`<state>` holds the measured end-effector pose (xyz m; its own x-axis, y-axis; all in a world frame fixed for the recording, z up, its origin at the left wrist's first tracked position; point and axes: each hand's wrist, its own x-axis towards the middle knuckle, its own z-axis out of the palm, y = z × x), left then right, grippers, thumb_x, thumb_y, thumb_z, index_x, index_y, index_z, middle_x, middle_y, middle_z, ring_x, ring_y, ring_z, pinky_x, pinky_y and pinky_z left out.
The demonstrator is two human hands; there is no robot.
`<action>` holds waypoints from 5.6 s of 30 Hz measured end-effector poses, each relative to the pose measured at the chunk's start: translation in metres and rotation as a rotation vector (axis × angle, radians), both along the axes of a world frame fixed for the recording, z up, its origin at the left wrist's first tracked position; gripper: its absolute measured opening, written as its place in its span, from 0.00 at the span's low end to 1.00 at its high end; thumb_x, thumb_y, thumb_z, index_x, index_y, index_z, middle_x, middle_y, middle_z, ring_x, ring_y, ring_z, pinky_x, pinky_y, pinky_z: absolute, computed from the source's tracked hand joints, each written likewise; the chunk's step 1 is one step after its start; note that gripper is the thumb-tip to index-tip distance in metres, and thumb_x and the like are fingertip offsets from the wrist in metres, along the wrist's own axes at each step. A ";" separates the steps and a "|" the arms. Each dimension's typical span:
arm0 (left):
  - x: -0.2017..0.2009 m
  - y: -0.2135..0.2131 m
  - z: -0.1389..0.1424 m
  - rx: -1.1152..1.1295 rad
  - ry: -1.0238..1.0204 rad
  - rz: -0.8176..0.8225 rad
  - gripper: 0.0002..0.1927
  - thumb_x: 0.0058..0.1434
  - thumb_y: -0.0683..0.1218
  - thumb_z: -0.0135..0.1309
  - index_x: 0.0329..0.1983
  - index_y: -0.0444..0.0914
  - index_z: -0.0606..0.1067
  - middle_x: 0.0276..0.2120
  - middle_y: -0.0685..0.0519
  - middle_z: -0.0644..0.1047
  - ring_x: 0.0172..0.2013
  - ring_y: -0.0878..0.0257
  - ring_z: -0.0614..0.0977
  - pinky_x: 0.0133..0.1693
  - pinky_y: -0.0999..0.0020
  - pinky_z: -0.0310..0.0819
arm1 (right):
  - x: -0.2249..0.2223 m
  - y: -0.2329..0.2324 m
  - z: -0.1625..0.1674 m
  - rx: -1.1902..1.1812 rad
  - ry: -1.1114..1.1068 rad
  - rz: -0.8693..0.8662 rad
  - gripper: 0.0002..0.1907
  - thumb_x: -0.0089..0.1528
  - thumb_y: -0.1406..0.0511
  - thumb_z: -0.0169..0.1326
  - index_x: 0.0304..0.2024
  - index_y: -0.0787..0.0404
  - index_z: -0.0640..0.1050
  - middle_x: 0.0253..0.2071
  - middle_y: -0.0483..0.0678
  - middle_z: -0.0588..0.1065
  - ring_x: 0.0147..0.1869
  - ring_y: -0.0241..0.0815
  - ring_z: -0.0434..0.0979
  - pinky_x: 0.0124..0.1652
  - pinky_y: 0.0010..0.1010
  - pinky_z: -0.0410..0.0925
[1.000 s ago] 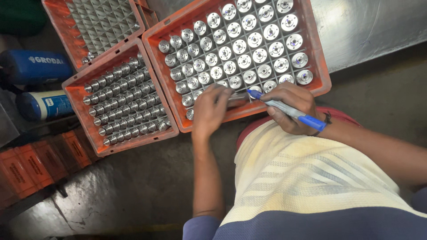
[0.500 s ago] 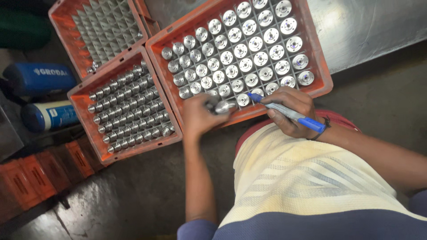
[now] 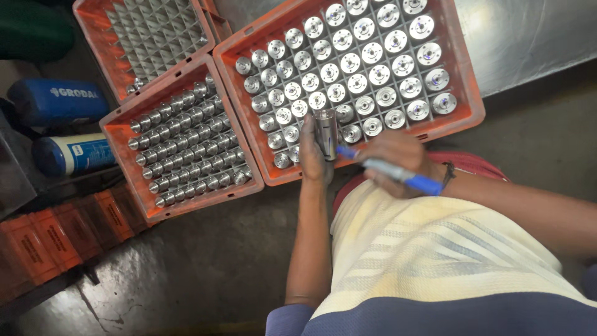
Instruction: The person picks small cylindrical metal parts from an orange crate, marks each with a blue marker, and places them back into the crate. The person continues this process across multiple crates, systematically marking each part.
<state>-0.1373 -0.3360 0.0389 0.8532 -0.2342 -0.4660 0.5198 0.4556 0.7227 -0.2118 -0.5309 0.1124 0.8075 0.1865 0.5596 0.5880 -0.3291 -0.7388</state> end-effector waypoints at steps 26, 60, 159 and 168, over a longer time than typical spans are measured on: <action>0.032 0.039 0.087 1.466 -0.681 -0.666 0.17 0.59 0.54 0.63 0.34 0.34 0.83 0.29 0.42 0.81 0.33 0.48 0.82 0.37 0.54 0.73 | -0.002 -0.001 0.000 0.104 0.175 -0.186 0.09 0.64 0.68 0.56 0.45 0.66 0.78 0.37 0.53 0.77 0.39 0.48 0.79 0.39 0.35 0.70; 0.015 0.012 0.013 0.112 -0.190 -0.061 0.18 0.71 0.51 0.49 0.57 0.34 0.71 0.37 0.50 0.76 0.34 0.63 0.78 0.34 0.68 0.73 | 0.015 0.015 0.009 0.034 0.067 0.001 0.10 0.60 0.70 0.58 0.44 0.64 0.77 0.37 0.51 0.77 0.39 0.50 0.78 0.39 0.38 0.70; 0.003 0.035 -0.007 0.203 -0.219 0.058 0.20 0.77 0.51 0.41 0.59 0.32 0.74 0.49 0.49 0.78 0.47 0.65 0.79 0.50 0.71 0.76 | 0.034 0.027 0.018 -0.088 -0.038 0.075 0.10 0.57 0.69 0.60 0.41 0.63 0.78 0.35 0.50 0.77 0.35 0.50 0.76 0.37 0.40 0.69; 0.000 0.030 0.010 0.127 -0.185 0.030 0.22 0.66 0.47 0.54 0.60 0.35 0.67 0.38 0.50 0.75 0.30 0.62 0.78 0.31 0.66 0.74 | 0.025 0.028 0.003 -0.090 -0.008 0.096 0.09 0.57 0.68 0.60 0.40 0.63 0.79 0.36 0.50 0.78 0.35 0.48 0.77 0.36 0.39 0.69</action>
